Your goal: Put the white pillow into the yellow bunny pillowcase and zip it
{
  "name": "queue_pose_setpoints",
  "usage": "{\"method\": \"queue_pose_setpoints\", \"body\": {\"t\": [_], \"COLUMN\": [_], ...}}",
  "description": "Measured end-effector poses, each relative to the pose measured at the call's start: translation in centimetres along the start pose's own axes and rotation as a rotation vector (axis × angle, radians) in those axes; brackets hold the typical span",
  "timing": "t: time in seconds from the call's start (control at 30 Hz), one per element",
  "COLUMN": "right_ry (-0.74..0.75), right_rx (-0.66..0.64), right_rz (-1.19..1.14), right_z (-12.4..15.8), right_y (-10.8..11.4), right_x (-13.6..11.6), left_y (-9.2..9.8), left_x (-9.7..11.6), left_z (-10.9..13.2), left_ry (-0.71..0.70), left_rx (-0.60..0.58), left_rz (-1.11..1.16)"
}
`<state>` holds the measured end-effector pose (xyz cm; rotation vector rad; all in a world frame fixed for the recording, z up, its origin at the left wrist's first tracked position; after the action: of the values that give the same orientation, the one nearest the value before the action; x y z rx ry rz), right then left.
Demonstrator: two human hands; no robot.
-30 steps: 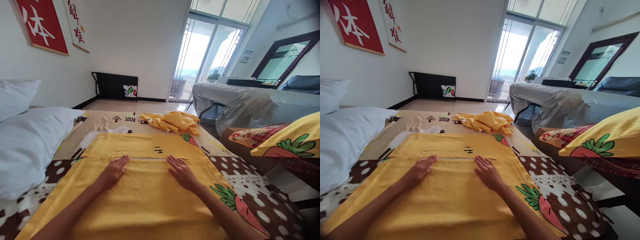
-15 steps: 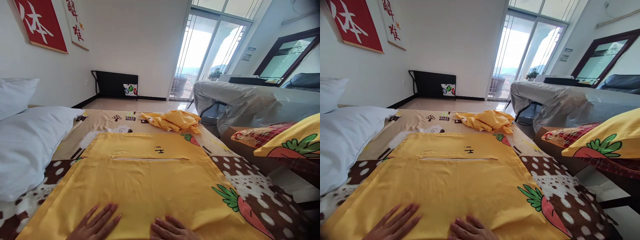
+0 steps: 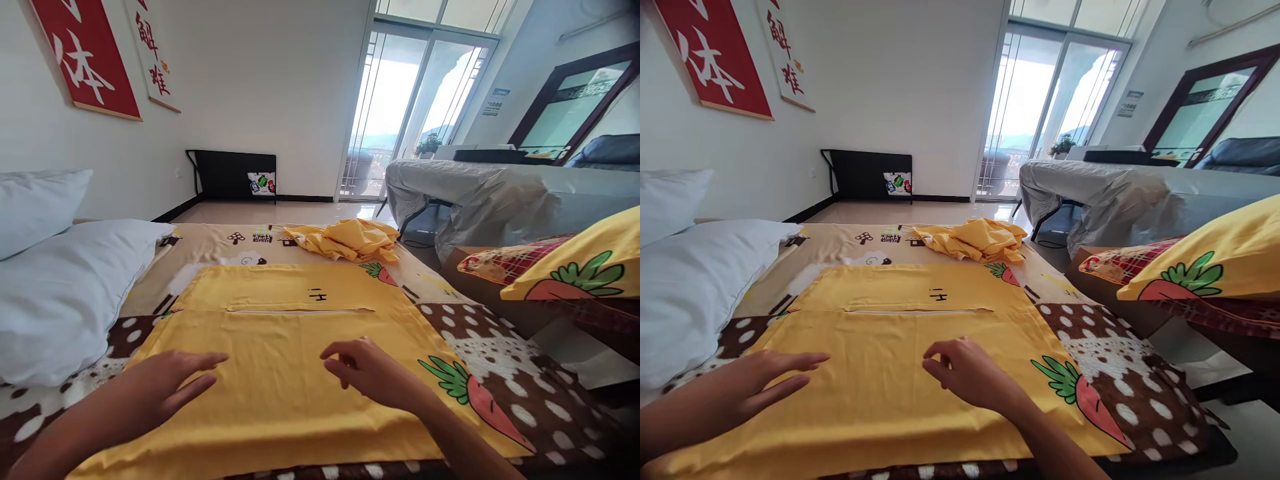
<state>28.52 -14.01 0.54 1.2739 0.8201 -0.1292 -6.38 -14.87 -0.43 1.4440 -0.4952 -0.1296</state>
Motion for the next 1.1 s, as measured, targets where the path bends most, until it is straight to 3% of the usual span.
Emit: {"method": "queue_pose_setpoints", "body": {"t": [0.07, 0.17, 0.23, 0.37, 0.47, 0.57, 0.83, 1.1], "right_ry": [0.042, -0.085, -0.134, -0.110, -0.087, -0.050, 0.001, 0.074], "right_rx": [0.020, 0.065, 0.084, 0.107, 0.107, 0.105, 0.052, 0.007], "right_rz": [0.245, 0.452, 0.473, 0.471, 0.473, 0.481, 0.502, 0.478], "right_z": [-3.4, -7.8, -9.7, -10.9, -11.1, -11.3, -10.2, -8.4], "right_y": [-0.8, -3.0, -4.8, -7.2, -7.5, -7.2, -7.1, -7.7], "right_x": [-1.5, -0.6, 1.0, 3.8, 4.8, 5.0, 3.9, 3.0], "left_y": [2.2, 2.9, 1.3, -4.8, -8.7, -10.4, -9.8, -9.0], "left_x": [5.3, 10.0, 10.4, 7.7, 5.3, 3.8, 2.7, 1.8], "left_z": [-5.1, -12.5, -16.8, -22.5, -24.3, -25.1, -28.2, -31.2], "left_ry": [-0.089, -0.140, -0.111, -0.078, -0.071, -0.095, -0.040, 0.094], "left_rx": [-0.103, -0.003, 0.037, 0.002, -0.082, -0.134, -0.135, -0.036], "left_rz": [0.037, -0.017, -0.035, 0.010, 0.026, 0.026, -0.034, -0.103]}}
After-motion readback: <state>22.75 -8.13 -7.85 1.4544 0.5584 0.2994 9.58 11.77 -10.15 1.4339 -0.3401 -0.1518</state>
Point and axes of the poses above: each hand's wrist, its own z-axis away from the middle knuckle, its own y-axis out of the back of the hand, x = y × z, the point moved 2 cm from there along -z, towards the middle knuckle, and after that the axes turned 4 degrees about y, right-handed, at the moved point
